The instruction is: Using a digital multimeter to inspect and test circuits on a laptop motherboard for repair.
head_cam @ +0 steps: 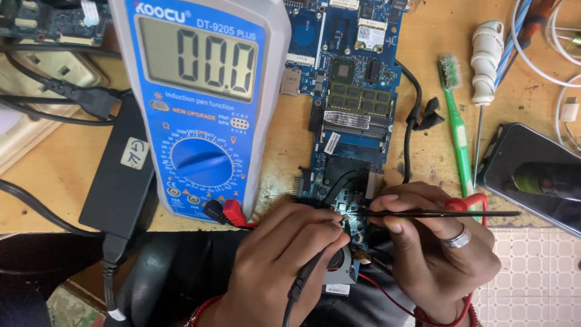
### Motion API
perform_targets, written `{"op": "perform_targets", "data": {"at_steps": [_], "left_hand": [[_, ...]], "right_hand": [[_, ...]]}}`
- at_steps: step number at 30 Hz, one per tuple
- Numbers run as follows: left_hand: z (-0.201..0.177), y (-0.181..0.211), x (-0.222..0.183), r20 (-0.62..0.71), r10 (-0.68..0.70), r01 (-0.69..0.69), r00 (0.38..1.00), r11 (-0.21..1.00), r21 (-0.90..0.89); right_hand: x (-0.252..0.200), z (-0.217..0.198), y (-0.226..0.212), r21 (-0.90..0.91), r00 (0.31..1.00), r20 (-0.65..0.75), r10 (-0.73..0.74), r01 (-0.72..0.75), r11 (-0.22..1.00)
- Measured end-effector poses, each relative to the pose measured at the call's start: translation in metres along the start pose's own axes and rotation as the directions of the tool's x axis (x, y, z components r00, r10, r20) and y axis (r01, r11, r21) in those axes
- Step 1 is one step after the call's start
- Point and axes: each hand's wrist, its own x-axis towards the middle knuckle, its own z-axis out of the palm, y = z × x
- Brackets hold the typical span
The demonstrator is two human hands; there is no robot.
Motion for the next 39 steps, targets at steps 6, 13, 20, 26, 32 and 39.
{"op": "perform_targets", "data": {"at_steps": [6,13,20,26,32,39], "left_hand": [[0.0031,-0.0037,-0.0010,0.011,-0.017,0.017,1.000,1.000,-0.002],[0.0051,-0.0054,-0.0024,-0.006,-0.030,0.030,1.000,1.000,0.008],[0.0046,-0.0060,0.0003,-0.016,0.017,-0.016,1.000,1.000,0.016],[0.0031,-0.0053,0.0008,-0.007,0.005,-0.005,1.000,1.000,0.004],[0.0021,-0.0054,0.0008,0.004,-0.002,0.002,1.000,1.000,-0.006],[0.0029,-0.0064,-0.0004,-0.001,-0.002,0.002,1.000,1.000,0.007]], "right_hand": [[0.0002,-0.0004,-0.0015,0.006,0.999,-0.003,0.036,-0.036,0.999],[0.0005,0.0002,0.0000,0.003,1.000,-0.001,0.026,-0.026,1.000],[0.0014,-0.0007,0.0008,-0.015,1.000,0.017,0.010,-0.010,1.000],[0.0005,0.0006,0.0010,-0.035,1.000,0.008,0.003,-0.003,0.999],[0.0008,0.0023,-0.0019,-0.056,1.000,0.004,0.030,-0.029,0.998],[0.0027,0.0027,-0.0040,-0.047,0.999,0.016,0.045,-0.044,0.998]]}}
